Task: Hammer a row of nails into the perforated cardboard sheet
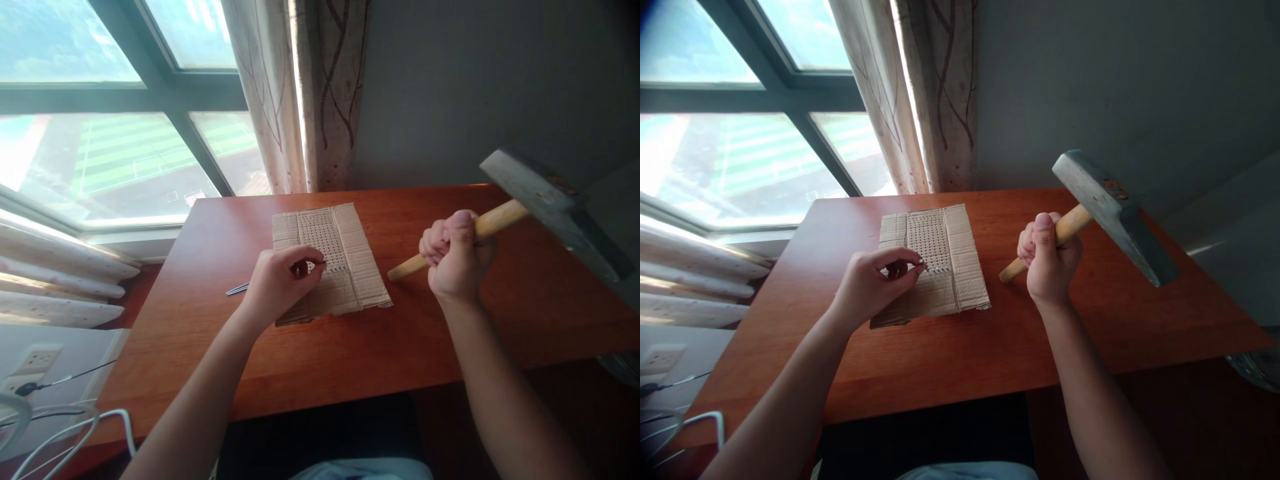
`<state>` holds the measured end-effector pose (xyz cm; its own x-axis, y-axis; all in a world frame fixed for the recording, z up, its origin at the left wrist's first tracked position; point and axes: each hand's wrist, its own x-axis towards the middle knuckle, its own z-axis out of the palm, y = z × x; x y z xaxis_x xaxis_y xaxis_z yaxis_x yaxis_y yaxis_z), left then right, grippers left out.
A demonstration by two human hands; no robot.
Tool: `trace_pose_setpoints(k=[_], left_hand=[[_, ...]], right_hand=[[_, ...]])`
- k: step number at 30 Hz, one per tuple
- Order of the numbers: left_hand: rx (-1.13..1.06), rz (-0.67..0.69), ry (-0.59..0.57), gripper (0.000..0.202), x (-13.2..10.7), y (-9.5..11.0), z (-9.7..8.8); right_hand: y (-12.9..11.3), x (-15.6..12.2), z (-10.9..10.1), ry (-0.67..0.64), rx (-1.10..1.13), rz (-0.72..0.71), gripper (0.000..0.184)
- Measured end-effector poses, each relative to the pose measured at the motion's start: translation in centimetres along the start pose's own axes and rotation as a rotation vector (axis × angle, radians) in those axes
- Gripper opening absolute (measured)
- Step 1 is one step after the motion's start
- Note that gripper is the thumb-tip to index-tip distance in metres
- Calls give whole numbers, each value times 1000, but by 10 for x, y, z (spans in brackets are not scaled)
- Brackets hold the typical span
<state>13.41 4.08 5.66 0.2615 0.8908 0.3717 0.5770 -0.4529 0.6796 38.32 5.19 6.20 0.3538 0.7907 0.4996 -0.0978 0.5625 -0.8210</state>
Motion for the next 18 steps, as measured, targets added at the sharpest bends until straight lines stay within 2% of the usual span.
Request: trace_pose_setpoints(k=[13,16,18], left_hand=[[-31,4,21,5,-2,-6,6],[-23,10,34,5,-2,-8,7],[-24,15,36,5,-3,-9,8]], right_hand=[[1,-2,2,-3,-21,9,47],[-1,-2,2,-54,-132,21,47],[-5,-2,1,-147,-304,42,46]])
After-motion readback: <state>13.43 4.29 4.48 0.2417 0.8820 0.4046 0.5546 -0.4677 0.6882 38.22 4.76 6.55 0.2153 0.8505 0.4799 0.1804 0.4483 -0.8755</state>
